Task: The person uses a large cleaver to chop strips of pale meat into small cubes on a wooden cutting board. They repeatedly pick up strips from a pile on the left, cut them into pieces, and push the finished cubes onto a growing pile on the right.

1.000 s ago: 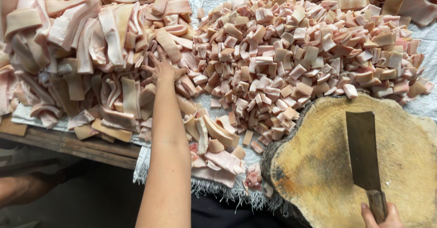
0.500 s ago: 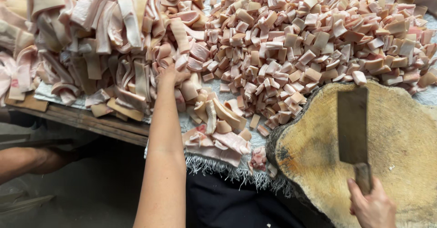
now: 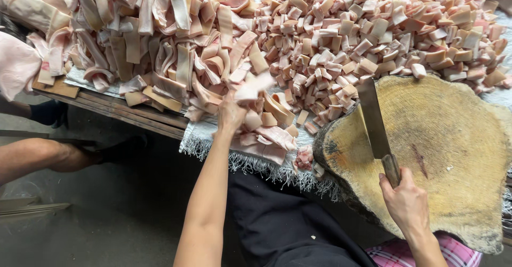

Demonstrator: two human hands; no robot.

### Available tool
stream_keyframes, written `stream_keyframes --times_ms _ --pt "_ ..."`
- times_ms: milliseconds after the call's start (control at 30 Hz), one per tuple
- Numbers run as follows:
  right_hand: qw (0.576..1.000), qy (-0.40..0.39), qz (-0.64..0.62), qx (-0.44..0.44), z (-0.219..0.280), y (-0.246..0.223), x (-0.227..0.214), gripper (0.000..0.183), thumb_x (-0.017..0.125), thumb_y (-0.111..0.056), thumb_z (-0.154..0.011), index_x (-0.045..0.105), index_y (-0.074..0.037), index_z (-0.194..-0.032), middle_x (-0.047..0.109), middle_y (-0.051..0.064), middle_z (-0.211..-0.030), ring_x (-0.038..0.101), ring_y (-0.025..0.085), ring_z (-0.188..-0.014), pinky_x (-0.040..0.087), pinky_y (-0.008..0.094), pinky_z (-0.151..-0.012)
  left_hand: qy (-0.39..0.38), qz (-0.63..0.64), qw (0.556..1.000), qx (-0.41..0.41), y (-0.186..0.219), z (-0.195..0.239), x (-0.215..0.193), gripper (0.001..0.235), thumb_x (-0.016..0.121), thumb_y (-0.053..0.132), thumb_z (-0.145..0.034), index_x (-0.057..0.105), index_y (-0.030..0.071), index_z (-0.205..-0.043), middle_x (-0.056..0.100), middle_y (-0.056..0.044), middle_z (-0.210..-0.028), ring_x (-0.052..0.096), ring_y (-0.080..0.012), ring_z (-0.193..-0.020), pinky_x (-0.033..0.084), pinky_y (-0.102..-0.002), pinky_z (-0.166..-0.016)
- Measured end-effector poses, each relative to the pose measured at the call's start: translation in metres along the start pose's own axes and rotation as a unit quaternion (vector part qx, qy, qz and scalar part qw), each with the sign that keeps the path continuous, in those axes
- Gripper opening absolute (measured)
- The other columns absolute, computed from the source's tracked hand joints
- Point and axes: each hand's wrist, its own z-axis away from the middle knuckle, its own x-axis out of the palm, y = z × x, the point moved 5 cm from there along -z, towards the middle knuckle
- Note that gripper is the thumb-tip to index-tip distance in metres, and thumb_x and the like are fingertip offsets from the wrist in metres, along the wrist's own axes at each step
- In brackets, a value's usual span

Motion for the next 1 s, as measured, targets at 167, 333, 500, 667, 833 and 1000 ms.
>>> stream_keyframes --times_ms 167,333,500,667,833,1000 --pt "0.996 -0.071 0.014 0.046 0.001 -0.006 0.003 0.046 0.056 -0.04 -0.101 0.055 -0.002 -0.128 0.072 0.028 -0.079 0.073 0.046 -0.077 0.059 0.055 -0.074 -0.091 -0.095 0.99 0.047 0.043 0.046 0.029 0.093 0.089 0.034 -0.073 0.04 0.008 -0.147 0.049 -0.022 -0.14 0.055 -0.0418 -0.122 0.048 -0.048 -0.104" --pt "0.998 -0.046 0.027 0.031 0.008 -0.015 0.001 0.046 0.057 -0.042 -0.1 0.056 -0.006 -0.128 0.074 0.029 -0.083 0.074 0.049 -0.086 0.057 0.056 -0.081 -0.131 -0.297 0.929 0.178 0.074 0.083 0.093 0.108 0.091 0.045 -0.068 0.026 0.043 -0.154 0.036 -0.019 -0.154 0.037 -0.0468 -0.132 0.039 -0.061 -0.104" --pt "0.998 -0.036 0.014 0.051 0.003 -0.009 -0.001 0.052 0.061 -0.043 -0.096 0.055 -0.006 -0.133 0.072 0.033 -0.084 0.072 0.052 -0.087 0.056 0.056 -0.08 -0.333 -0.227 0.909 0.104 0.074 0.067 0.103 0.094 0.083 0.055 -0.081 0.027 0.047 -0.156 0.051 -0.016 -0.146 0.028 -0.0422 -0.147 0.034 -0.057 -0.114" --pt "0.996 -0.043 0.003 0.082 -0.005 0.017 0.01 0.054 0.064 -0.046 -0.094 0.057 -0.009 -0.132 0.073 0.033 -0.085 0.072 0.053 -0.089 0.056 0.056 -0.081 -0.251 -0.128 0.959 0.019 0.038 -0.057 0.028 0.087 0.076 0.049 -0.077 0.048 0.017 -0.153 0.058 -0.019 -0.148 0.062 -0.0303 -0.134 0.049 -0.041 -0.113" --pt "0.992 -0.031 0.041 0.111 -0.013 0.052 0.041 0.052 0.069 -0.048 -0.092 0.06 -0.014 -0.13 0.075 0.029 -0.086 0.074 0.049 -0.089 0.058 0.054 -0.082 -0.095 -0.145 0.981 -0.089 0.043 -0.174 0.028 0.128 0.083 0.064 -0.074 0.003 0.02 -0.164 0.012 -0.028 -0.164 0.019 -0.054 -0.148 0.026 -0.062 -0.118" --pt "0.991 0.003 0.035 0.131 -0.009 0.078 0.064 0.048 0.072 -0.046 -0.087 0.065 -0.018 -0.126 0.077 0.022 -0.083 0.077 0.04 -0.081 0.061 0.049 -0.077 -0.126 -0.168 0.95 -0.232 0.035 -0.211 0.078 0.126 0.082 0.064 -0.072 0.0 0.035 -0.164 -0.005 -0.015 -0.172 -0.001 -0.0591 -0.153 0.016 -0.086 -0.108"
